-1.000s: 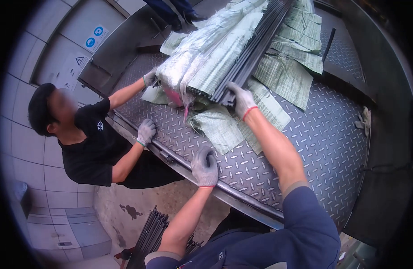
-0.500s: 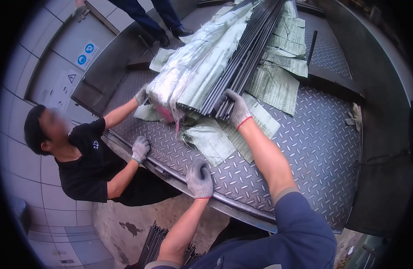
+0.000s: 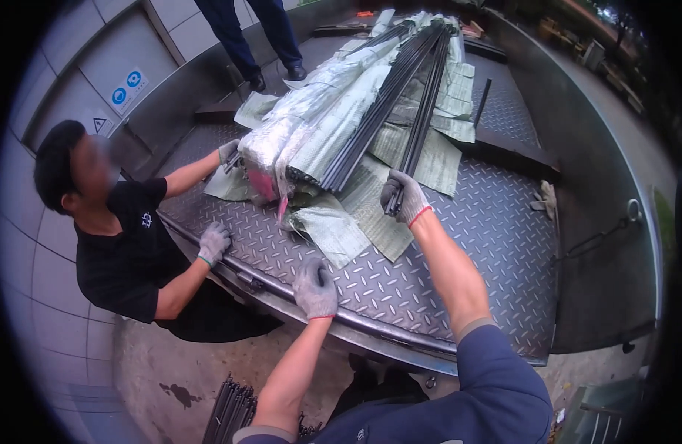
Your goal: Load bundles of long metal strips from a storage rack into the bed of a truck.
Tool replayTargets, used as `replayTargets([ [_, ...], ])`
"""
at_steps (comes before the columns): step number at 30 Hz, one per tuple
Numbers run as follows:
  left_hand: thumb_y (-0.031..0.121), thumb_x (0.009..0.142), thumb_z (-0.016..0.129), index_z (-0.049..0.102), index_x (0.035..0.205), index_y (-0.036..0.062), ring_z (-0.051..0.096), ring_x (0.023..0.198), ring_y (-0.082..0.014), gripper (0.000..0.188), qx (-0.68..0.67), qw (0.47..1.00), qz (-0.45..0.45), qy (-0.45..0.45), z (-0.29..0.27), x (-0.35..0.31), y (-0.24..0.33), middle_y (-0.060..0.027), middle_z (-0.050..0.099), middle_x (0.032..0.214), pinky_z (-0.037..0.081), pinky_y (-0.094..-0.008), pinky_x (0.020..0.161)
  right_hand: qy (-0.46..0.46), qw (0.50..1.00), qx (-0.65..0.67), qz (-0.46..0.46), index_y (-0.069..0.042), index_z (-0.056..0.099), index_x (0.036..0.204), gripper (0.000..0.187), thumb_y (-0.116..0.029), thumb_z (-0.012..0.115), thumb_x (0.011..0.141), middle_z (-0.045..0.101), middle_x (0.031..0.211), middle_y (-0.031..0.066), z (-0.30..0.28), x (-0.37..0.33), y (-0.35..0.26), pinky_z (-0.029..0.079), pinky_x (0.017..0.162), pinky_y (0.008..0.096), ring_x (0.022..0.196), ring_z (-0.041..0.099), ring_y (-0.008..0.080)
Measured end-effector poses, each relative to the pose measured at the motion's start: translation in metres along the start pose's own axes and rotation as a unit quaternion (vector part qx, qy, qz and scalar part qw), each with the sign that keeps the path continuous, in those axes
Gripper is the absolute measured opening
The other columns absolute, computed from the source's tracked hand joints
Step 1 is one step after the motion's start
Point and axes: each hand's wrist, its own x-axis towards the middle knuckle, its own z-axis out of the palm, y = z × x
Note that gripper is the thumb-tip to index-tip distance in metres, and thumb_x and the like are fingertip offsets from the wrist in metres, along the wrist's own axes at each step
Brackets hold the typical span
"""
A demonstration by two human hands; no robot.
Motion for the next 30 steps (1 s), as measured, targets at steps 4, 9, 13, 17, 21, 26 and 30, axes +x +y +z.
replayTargets([
  [4,0.000,0.081,0.065,0.070,0.098,0.0042,0.069,0.099,-0.0360,0.018,0.007,1.000,0.029,0.000,-0.005,-0.001,0.000,-0.0153,0.071,0.103,0.054,-0.0438,0.090,0.029,0.995,-0.093,-0.037,-0.013,0.049,0.071,0.035,-0.019,0.063,0.102,0.050,0.060,0.0002,-0.008,-0.040,0.000,0.055,0.053,0.0349,0.052,0.055,0.0170],
  [9,0.003,0.082,0.065,0.071,0.099,0.0046,0.069,0.101,-0.0359,0.018,0.035,0.999,0.027,-0.005,0.001,-0.001,0.000,-0.0154,0.072,0.105,0.054,-0.0442,0.090,0.063,0.983,-0.141,-0.097,-0.010,0.052,0.080,0.024,-0.017,0.061,0.102,0.053,0.064,0.0013,-0.003,-0.056,0.001,0.056,0.052,0.0343,0.054,0.056,0.0172],
  [13,0.004,0.083,0.065,0.071,0.099,0.0042,0.069,0.098,-0.0369,0.017,0.013,1.000,0.020,-0.001,0.001,-0.003,0.002,-0.0161,0.072,0.101,0.054,-0.0454,0.089,-0.014,0.997,-0.061,-0.043,-0.013,0.051,0.078,0.027,-0.017,0.061,0.103,0.049,0.063,-0.0020,-0.014,-0.049,-0.001,0.052,0.049,0.0311,0.051,0.050,0.0134],
  [17,0.006,0.084,0.065,0.072,0.099,0.0041,0.069,0.096,-0.0375,0.016,0.033,0.999,0.008,0.002,0.001,-0.005,-0.003,-0.0161,0.073,0.100,0.054,-0.0463,0.088,0.036,0.995,-0.068,-0.067,-0.014,0.050,0.075,0.029,-0.016,0.061,0.102,0.050,0.061,-0.0027,-0.010,-0.058,0.007,0.051,0.047,0.0292,0.048,0.052,0.0130],
  [21,0.007,0.085,0.064,0.072,0.100,0.0047,0.069,0.096,-0.0371,0.018,0.013,1.000,0.015,0.016,0.004,-0.007,0.002,-0.0161,0.072,0.100,0.054,-0.0474,0.087,0.044,0.996,-0.055,-0.063,-0.014,0.052,0.075,0.027,-0.014,0.062,0.100,0.053,0.060,-0.0016,-0.010,-0.085,0.037,0.051,0.046,0.0290,0.049,0.055,0.0135],
  [26,0.009,0.086,0.065,0.073,0.100,0.0061,0.069,0.096,-0.0370,0.017,-0.005,0.999,0.021,0.039,0.005,-0.006,-0.003,-0.0155,0.073,0.100,0.055,-0.0469,0.087,0.093,0.980,-0.158,-0.077,-0.012,0.059,0.074,0.027,-0.023,0.062,0.098,0.059,0.063,0.0048,-0.007,-0.157,0.130,0.049,0.051,0.0352,0.051,0.057,0.0200],
  [30,0.017,0.087,0.069,0.075,0.105,0.0070,0.071,0.098,-0.0378,0.022,0.006,1.000,0.012,0.012,0.005,-0.006,-0.011,-0.0162,0.074,0.103,0.055,-0.0466,0.090,0.122,0.959,-0.241,-0.086,-0.009,0.062,0.078,0.028,-0.028,0.063,0.097,0.061,0.063,0.0099,-0.003,-0.228,0.220,0.051,0.052,0.0388,0.054,0.060,0.0253],
])
